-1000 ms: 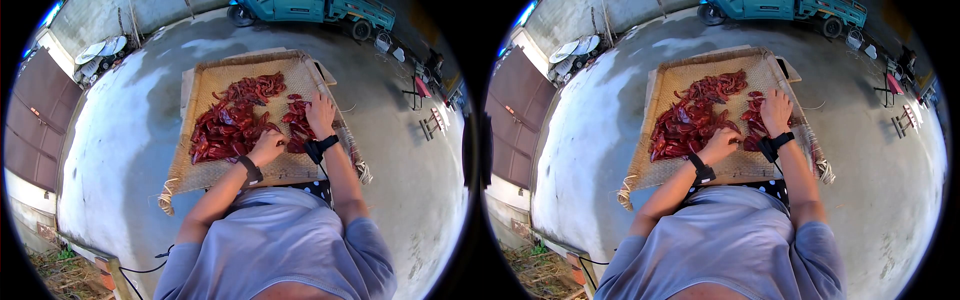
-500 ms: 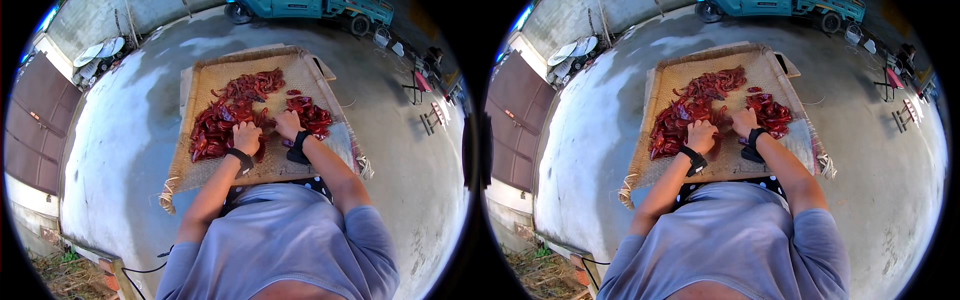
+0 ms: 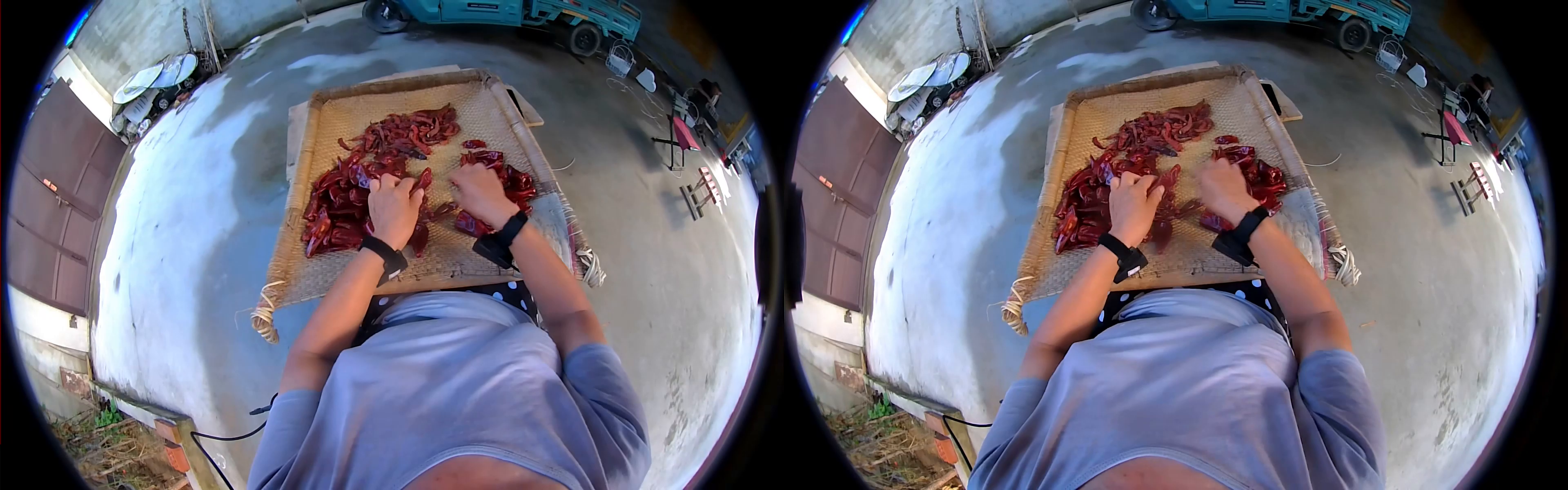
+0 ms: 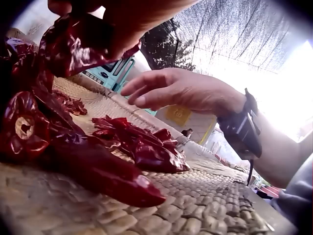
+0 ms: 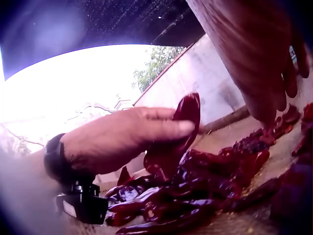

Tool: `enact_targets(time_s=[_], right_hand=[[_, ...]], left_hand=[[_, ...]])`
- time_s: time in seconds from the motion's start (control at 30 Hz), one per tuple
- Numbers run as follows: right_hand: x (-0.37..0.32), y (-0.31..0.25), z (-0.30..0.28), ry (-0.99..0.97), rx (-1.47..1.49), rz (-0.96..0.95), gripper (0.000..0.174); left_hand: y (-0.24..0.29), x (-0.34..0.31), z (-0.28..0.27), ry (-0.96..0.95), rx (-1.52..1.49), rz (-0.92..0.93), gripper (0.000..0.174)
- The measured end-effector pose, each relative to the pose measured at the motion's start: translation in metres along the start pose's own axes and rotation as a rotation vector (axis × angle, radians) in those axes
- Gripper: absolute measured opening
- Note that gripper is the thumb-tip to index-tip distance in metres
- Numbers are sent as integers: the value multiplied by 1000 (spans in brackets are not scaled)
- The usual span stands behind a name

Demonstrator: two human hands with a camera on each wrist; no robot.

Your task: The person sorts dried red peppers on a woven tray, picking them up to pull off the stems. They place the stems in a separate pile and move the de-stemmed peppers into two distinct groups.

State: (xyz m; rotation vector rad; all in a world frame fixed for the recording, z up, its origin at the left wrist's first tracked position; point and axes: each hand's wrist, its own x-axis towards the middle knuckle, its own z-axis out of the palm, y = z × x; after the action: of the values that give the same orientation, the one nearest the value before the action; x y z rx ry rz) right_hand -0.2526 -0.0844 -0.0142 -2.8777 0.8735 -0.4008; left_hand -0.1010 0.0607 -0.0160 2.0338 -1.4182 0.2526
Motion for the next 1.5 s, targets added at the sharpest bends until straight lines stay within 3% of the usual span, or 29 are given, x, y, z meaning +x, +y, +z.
enact_targets(time_s=[0.03,0.13,0.23,0.33,0.43,0.5,0.6,0.67,0.77,0.83,0.93,1.13,1.23,1.27,1.33,1.43,1.5], right_hand=[[-1,-5,11,-72,29,-75,31],[-2,-15,32,-244,-87,-102,34],[-3,-10,31,-238,13,-156,31],[-3,0,17,-184,-82,-86,22],[-17,9,-20,79,-107,18,18],[-23,21,-33,104,-137,140,21],[-34,32,-28,314,-198,216,21],[-35,18,-27,263,28,109,24],[-40,-21,-11,98,327,-117,30],[-39,-35,18,-46,305,-294,33],[-37,-52,37,-64,253,-449,29],[-32,-56,33,-153,385,-318,20],[-30,-40,19,8,208,-246,18],[-35,-33,13,193,140,-222,18],[-38,-22,-15,235,14,-32,18],[-48,-4,-34,511,-87,116,17],[-55,-5,-42,383,159,201,17]], left_hand=[[5,2,-3,74,1,-21,24],[9,5,-15,-15,-176,-176,31],[1,5,-12,-18,-316,-194,32],[-8,7,-3,-77,-393,-147,28],[4,5,0,-178,-457,-55,36],[23,0,-15,-500,-853,-154,47],[10,1,-6,-511,-541,-14,42],[-11,4,-2,-478,-193,75,40],[-38,5,9,-572,-168,12,39],[-41,2,5,-642,-119,21,37],[-41,-3,0,-685,26,16,34],[-37,-3,0,-687,114,-15,30],[-37,-3,-2,-697,125,17,27],[-38,-4,-2,-696,128,28,26],[-39,-2,0,-692,138,53,24],[-38,0,3,-687,156,94,20],[-36,0,5,-672,165,109,19]])
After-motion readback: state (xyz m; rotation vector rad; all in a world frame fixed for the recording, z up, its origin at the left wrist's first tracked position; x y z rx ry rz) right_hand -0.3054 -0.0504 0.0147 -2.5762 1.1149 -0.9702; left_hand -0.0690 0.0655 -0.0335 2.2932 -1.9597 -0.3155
